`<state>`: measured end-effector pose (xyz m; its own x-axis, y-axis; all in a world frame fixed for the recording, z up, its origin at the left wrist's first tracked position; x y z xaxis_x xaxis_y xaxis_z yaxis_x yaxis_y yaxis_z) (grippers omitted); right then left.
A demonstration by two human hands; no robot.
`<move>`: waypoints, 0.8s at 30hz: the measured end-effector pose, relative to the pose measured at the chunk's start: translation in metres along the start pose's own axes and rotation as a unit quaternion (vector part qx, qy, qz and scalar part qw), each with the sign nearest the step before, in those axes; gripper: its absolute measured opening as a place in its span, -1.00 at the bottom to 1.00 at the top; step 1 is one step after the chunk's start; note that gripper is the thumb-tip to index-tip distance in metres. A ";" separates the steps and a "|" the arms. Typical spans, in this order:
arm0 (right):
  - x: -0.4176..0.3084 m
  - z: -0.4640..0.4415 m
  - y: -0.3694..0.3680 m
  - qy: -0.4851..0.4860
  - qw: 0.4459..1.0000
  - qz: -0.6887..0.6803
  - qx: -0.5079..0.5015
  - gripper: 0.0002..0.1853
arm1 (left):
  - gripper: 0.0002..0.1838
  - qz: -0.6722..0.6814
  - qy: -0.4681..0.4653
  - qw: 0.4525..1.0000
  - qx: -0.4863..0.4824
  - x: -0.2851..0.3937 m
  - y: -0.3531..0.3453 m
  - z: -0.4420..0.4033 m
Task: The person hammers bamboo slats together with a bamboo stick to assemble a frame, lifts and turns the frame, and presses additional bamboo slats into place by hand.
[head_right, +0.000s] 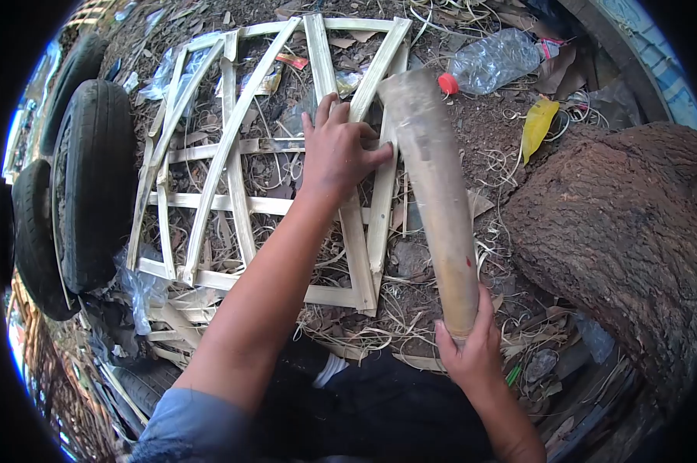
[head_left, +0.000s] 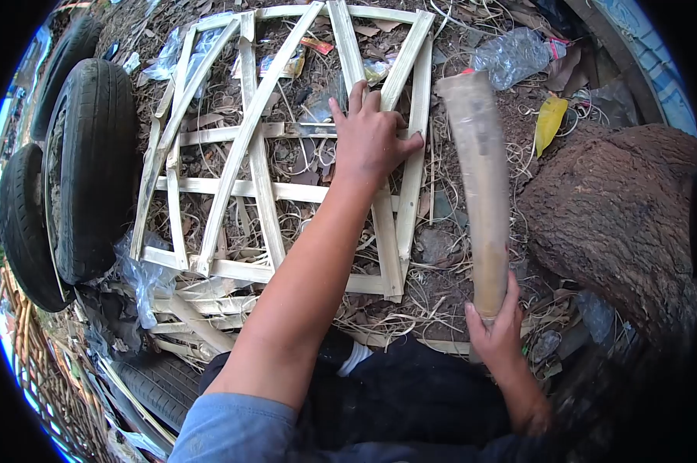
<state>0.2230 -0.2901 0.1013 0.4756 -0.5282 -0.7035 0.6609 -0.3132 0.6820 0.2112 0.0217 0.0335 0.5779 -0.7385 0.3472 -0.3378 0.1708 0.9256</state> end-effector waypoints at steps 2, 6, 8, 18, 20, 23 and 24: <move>-0.004 -0.005 0.003 -0.070 0.997 0.013 -0.020 -0.21 | -0.65 0.015 -0.002 1.000 -0.006 0.000 0.000 0.004; 0.000 0.002 0.001 0.006 1.000 0.007 0.022 -0.19 | -0.66 0.022 -0.007 1.000 0.014 -0.001 -0.003 0.003; 0.003 0.003 -0.001 -0.011 1.000 -0.005 0.021 -0.21 | -0.66 0.017 -0.010 1.000 0.005 -0.001 -0.004 0.007; 0.006 0.006 -0.001 -0.010 1.000 0.024 0.004 -0.20 | -0.67 0.025 0.000 1.000 0.013 0.001 0.002 0.003; 0.007 0.007 -0.003 -0.019 1.000 0.005 0.011 -0.19 | -0.66 0.024 0.004 1.000 -0.013 -0.002 -0.002 0.008; 0.008 -0.002 0.002 -0.004 1.000 0.021 -0.007 -0.19 | -0.66 0.026 -0.006 1.000 0.014 0.000 -0.001 0.004; 0.009 -0.004 0.002 0.000 1.000 0.021 -0.009 -0.19 | -0.66 0.023 -0.003 1.000 0.017 -0.001 0.001 0.000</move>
Point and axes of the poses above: each hand's wrist, its own z-axis away from the middle knuckle, its own y-axis out of the back of the hand, x = y × z, the point moved 5 cm from there along -z, towards the middle knuckle, and after that the axes turned 2 degrees about -z, right-handed, at the moved point
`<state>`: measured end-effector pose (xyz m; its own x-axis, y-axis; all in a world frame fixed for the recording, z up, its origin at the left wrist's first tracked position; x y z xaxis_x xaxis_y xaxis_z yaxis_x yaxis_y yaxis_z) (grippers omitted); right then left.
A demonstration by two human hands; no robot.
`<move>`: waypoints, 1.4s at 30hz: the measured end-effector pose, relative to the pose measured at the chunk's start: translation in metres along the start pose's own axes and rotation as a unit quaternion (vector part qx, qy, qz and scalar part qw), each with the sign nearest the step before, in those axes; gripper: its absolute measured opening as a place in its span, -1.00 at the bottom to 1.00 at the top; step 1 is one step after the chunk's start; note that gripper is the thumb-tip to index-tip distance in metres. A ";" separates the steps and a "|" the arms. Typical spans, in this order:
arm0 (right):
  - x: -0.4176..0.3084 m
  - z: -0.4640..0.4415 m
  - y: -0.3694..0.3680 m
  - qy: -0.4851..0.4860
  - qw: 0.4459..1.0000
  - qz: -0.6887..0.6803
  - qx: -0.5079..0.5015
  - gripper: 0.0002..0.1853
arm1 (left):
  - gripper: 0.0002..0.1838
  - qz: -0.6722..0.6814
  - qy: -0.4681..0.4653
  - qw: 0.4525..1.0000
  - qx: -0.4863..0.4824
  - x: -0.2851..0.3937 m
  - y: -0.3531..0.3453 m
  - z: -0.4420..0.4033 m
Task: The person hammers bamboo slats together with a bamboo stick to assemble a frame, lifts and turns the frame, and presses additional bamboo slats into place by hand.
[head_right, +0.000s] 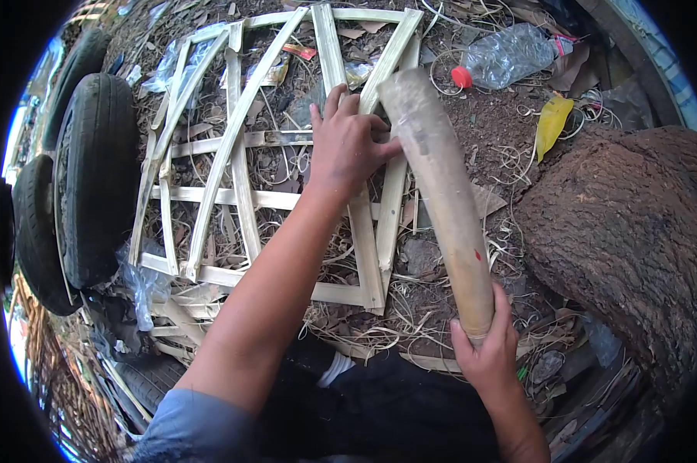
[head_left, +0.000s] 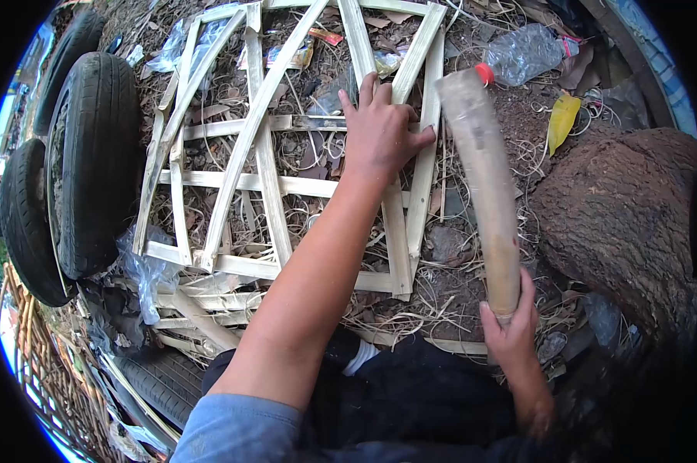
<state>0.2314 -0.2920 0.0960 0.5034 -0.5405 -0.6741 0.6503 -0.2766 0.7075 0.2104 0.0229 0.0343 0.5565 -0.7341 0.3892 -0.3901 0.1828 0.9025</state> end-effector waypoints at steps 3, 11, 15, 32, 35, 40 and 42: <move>-0.002 0.011 0.002 -0.008 0.999 -0.034 0.039 -0.21 | -0.66 0.008 0.000 1.000 -0.008 0.000 -0.001 0.004; -0.005 -0.006 0.004 -0.065 0.996 0.048 -0.028 -0.26 | -0.68 -0.006 0.000 1.000 -0.005 -0.001 -0.003 0.005; -0.001 0.006 0.004 -0.052 0.998 -0.021 0.030 -0.25 | -0.65 0.003 0.004 1.000 -0.021 0.000 0.000 0.005; -0.001 0.001 -0.001 -0.090 0.996 -0.014 -0.016 -0.25 | -0.65 0.000 -0.007 1.000 0.009 -0.001 -0.002 0.000; -0.003 0.005 0.000 -0.110 0.994 -0.008 -0.020 -0.23 | -0.65 0.011 0.001 1.000 -0.001 -0.001 -0.001 0.006; -0.014 0.002 0.003 -0.028 1.000 -0.001 -0.010 -0.23 | -0.63 0.003 -0.004 1.000 0.005 -0.004 -0.004 0.009; -0.009 0.002 0.005 -0.095 0.995 0.017 -0.037 -0.24 | -0.64 0.010 -0.003 1.000 0.000 -0.001 -0.002 0.005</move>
Point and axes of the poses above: each hand's wrist, its own z-axis away from the middle knuckle, its own y-axis out of the back of the hand, x = y × z, the point moved 5 cm from there along -z, towards the middle knuckle, and after that the axes turned 2 degrees about -z, right-handed, at the moved point
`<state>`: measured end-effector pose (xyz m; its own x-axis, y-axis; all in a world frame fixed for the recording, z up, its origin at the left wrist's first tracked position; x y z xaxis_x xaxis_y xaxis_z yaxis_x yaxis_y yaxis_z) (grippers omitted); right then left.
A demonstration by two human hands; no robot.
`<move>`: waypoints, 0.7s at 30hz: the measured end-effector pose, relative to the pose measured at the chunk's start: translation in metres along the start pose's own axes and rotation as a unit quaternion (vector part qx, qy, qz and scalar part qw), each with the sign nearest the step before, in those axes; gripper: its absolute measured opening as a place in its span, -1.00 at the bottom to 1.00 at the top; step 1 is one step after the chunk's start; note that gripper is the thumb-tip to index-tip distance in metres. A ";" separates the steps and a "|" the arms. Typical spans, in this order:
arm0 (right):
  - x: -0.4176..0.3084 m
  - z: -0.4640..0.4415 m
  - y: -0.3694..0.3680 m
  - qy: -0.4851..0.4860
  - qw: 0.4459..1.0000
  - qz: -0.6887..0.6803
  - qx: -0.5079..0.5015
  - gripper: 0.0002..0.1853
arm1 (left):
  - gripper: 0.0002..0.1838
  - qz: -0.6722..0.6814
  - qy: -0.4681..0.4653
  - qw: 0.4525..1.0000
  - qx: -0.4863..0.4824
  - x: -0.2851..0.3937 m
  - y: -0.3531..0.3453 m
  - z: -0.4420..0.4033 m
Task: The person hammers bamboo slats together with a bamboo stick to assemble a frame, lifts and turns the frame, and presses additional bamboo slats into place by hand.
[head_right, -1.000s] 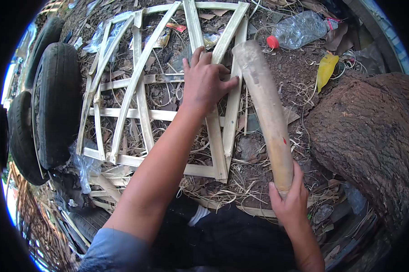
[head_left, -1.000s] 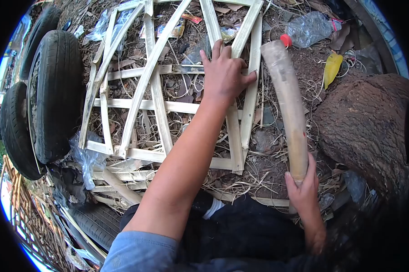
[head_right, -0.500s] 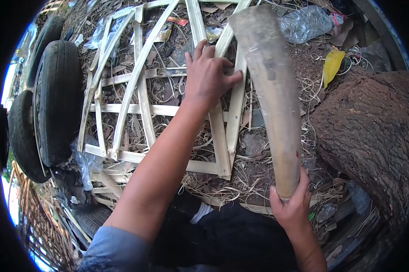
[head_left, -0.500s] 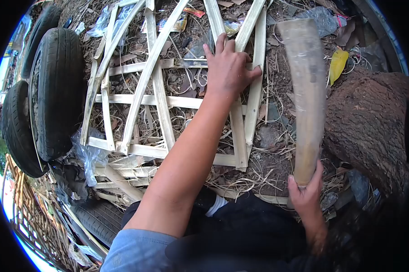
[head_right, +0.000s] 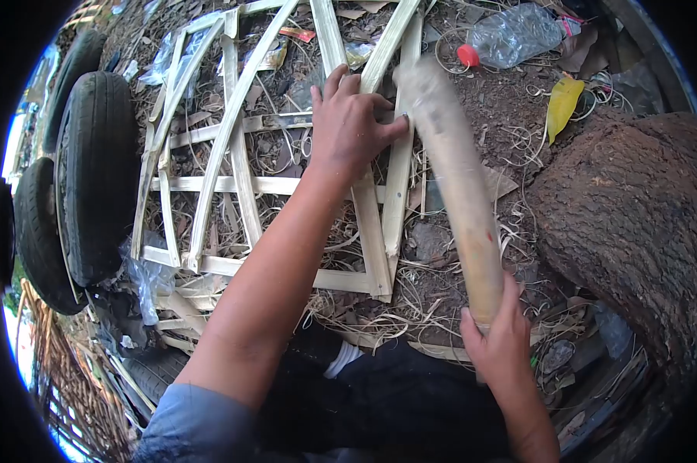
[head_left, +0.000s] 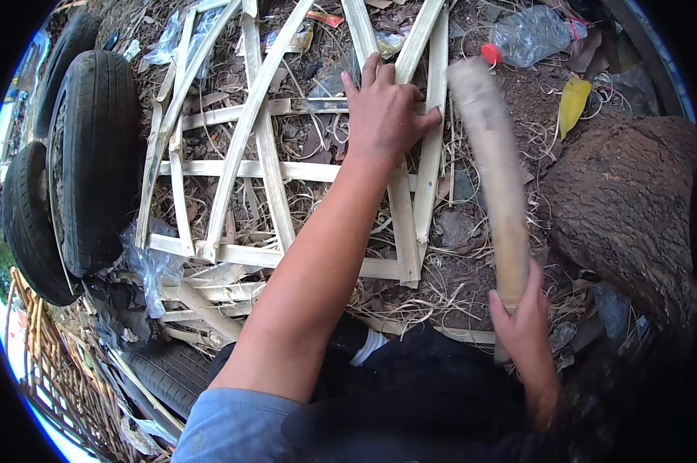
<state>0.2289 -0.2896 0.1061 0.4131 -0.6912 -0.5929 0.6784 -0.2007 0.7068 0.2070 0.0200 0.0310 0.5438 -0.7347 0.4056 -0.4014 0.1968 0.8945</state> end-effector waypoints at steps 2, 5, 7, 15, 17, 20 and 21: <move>0.013 0.001 -0.008 -0.022 1.000 0.002 -0.015 -0.25 | -0.64 -0.004 -0.011 1.000 0.012 0.002 -0.001 -0.004; 0.011 0.010 -0.007 0.030 0.991 -0.120 0.057 -0.25 | -0.62 -0.014 -0.004 1.000 0.009 0.000 0.001 0.001; 0.018 0.004 -0.012 0.006 0.996 -0.082 0.014 -0.26 | -0.62 -0.009 -0.003 1.000 0.003 0.000 0.000 0.002; 0.004 0.002 0.009 0.034 0.996 -0.068 0.038 -0.32 | -0.40 -0.002 -0.024 1.000 -0.011 -0.001 0.005 0.000; 0.006 0.007 0.014 0.048 0.996 -0.054 0.057 -0.33 | -0.27 0.049 -0.023 0.997 0.051 -0.010 0.018 0.000; 0.015 0.008 0.031 0.026 0.987 -0.141 0.068 -0.34 | -0.24 -0.078 0.058 0.994 0.052 -0.029 0.063 0.020; 0.016 0.010 0.036 0.001 0.986 -0.150 0.074 -0.33 | -0.40 -0.049 0.065 0.997 -0.006 -0.046 0.057 0.019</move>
Point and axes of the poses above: each hand's wrist, its own z-axis away from the middle knuckle, its own y-axis out of the back of the hand, x = y × z, the point moved 5 cm from there along -z, towards the middle knuckle, and after that the axes turned 2 degrees about -z, right-handed, at the moved point
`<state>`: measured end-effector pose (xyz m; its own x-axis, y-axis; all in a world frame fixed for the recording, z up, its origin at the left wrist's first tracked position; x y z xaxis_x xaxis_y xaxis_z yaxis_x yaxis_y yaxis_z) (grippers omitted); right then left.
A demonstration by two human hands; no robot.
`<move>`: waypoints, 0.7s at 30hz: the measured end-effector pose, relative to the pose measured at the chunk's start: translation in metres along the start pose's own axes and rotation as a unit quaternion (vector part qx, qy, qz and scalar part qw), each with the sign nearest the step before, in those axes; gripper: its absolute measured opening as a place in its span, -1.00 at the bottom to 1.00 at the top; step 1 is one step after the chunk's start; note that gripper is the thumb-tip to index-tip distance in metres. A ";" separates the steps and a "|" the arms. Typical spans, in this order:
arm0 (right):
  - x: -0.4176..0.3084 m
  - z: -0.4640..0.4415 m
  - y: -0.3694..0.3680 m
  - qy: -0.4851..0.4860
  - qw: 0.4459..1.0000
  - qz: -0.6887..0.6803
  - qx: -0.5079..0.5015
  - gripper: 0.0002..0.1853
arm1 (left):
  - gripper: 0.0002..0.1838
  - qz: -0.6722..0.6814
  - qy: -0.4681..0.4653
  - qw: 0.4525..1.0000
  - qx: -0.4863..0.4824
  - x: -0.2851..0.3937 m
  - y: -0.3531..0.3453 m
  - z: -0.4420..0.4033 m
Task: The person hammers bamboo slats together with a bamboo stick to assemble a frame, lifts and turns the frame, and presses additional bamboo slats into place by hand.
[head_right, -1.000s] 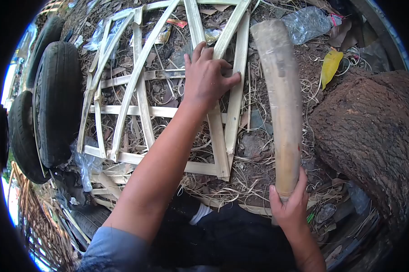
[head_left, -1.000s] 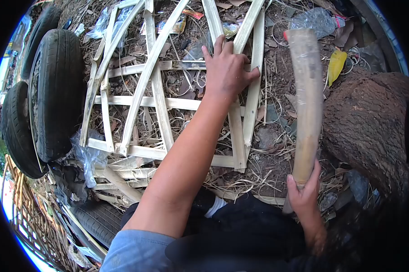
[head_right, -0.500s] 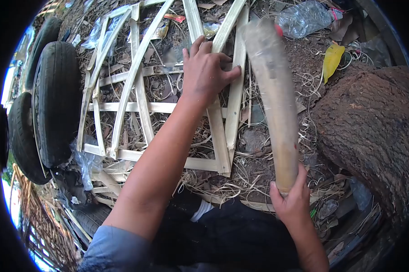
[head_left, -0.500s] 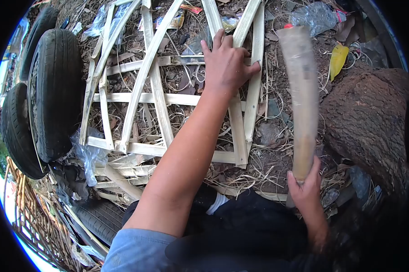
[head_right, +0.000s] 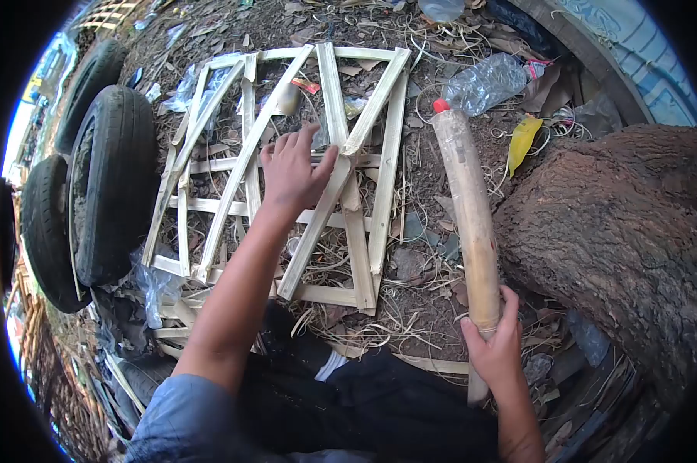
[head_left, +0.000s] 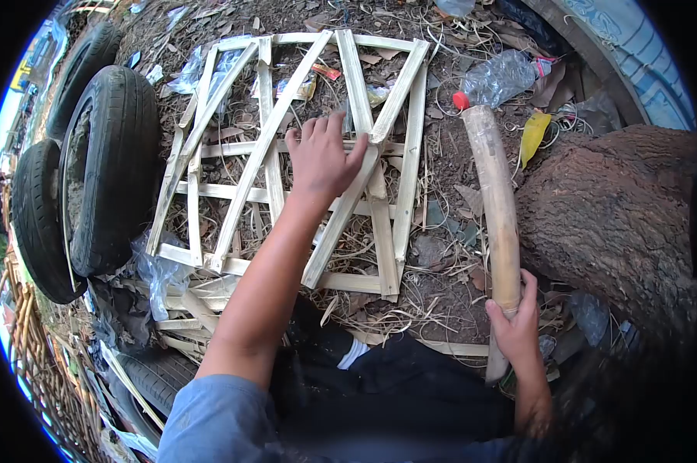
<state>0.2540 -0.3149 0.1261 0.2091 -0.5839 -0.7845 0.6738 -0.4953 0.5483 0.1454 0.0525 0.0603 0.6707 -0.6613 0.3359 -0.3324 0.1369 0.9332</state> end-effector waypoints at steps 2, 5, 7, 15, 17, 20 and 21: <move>0.002 0.002 0.009 -0.002 1.000 -0.017 0.013 -0.33 | -0.59 -0.015 -0.023 0.993 -0.111 -0.023 -0.006 -0.008; -0.001 0.005 0.024 0.029 0.999 -0.019 0.040 -0.34 | -0.62 -0.096 -0.071 0.985 -0.127 -0.024 -0.005 -0.008; -0.003 0.007 0.030 -0.023 0.996 -0.082 0.036 -0.34 | -0.55 -0.098 -0.092 0.988 -0.070 -0.021 -0.010 -0.005; 0.003 0.008 0.033 -0.012 0.998 -0.057 0.020 -0.35 | -0.08 -0.077 -0.042 0.974 -0.209 0.013 -0.024 -0.004; 0.003 0.005 0.033 0.023 0.999 -0.034 0.024 -0.34 | -0.09 -0.039 -0.062 0.982 -0.176 0.004 -0.032 -0.003; -0.002 0.006 0.036 -0.002 0.999 -0.037 0.017 -0.34 | -0.12 0.028 -0.103 0.986 -0.125 0.010 -0.022 0.001; 0.000 0.007 0.037 -0.026 0.998 -0.062 0.014 -0.33 | -0.14 0.054 -0.122 0.986 -0.103 0.017 -0.014 0.000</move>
<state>0.2743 -0.3377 0.1479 0.0881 -0.5485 -0.8315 0.6722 -0.5833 0.4560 0.1615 0.0396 0.0523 0.4502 -0.7894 0.4173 -0.2346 0.3464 0.9083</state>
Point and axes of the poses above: each hand's wrist, its own z-axis away from the middle knuckle, its own y-axis out of the back of the hand, x = y × z, the point moved 5 cm from there along -z, towards the middle knuckle, and after that the axes turned 2 degrees about -z, right-handed, at the moved point
